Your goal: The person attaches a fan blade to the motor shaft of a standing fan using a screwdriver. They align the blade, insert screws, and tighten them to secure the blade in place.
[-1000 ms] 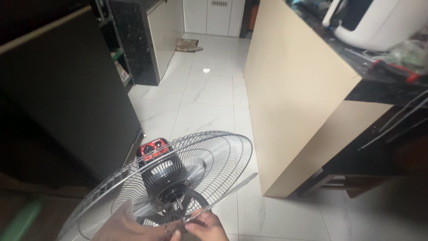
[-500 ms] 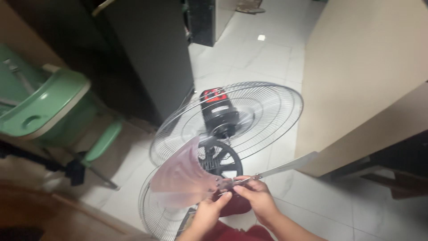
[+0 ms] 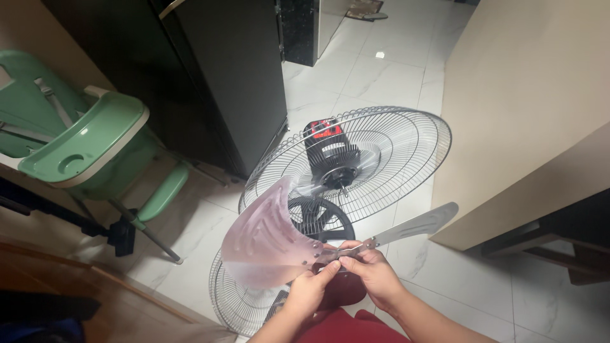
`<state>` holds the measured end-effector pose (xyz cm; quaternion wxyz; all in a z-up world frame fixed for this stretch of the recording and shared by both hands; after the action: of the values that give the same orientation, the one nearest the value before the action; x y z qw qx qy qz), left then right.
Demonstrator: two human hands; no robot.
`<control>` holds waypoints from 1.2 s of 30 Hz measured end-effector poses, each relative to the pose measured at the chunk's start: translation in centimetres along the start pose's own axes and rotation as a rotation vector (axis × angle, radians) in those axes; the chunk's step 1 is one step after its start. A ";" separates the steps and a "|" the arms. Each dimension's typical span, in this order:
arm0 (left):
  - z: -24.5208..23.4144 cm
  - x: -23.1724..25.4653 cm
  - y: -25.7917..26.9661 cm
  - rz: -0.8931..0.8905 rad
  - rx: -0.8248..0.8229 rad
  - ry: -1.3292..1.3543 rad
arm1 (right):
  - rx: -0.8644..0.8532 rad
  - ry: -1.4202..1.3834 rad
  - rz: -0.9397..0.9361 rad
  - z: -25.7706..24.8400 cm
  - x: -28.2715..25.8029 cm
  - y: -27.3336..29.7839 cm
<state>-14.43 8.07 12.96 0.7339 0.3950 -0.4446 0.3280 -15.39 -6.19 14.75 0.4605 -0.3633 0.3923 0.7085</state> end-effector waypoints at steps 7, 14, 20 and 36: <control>-0.8 0.1 0.5 -0.032 -0.027 -0.038 | 0.005 0.032 -0.026 1.1 0.2 0.2; -0.1 2.5 -0.1 0.161 -0.077 0.059 | 0.048 0.031 -0.090 0.5 0.4 -0.6; 0.8 3.9 -1.7 0.164 -0.119 0.217 | 0.033 0.292 -0.044 0.1 -2.0 -0.8; 3.4 1.1 -8.9 0.138 0.164 0.141 | 0.012 0.761 0.179 -11.8 -0.4 -1.9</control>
<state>-7.98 1.03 12.37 0.7042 0.3981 -0.3898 0.4400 -11.64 -16.31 9.64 0.2205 -0.5616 0.5693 0.5584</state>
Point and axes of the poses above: each hand's wrist, its own y-axis away from the middle knuckle, its own z-axis out of the palm, x = y × z, the point moved 2 cm from there along -y, towards the middle knuckle, and after that the axes turned 10 degrees about -x, right-handed, at the moved point
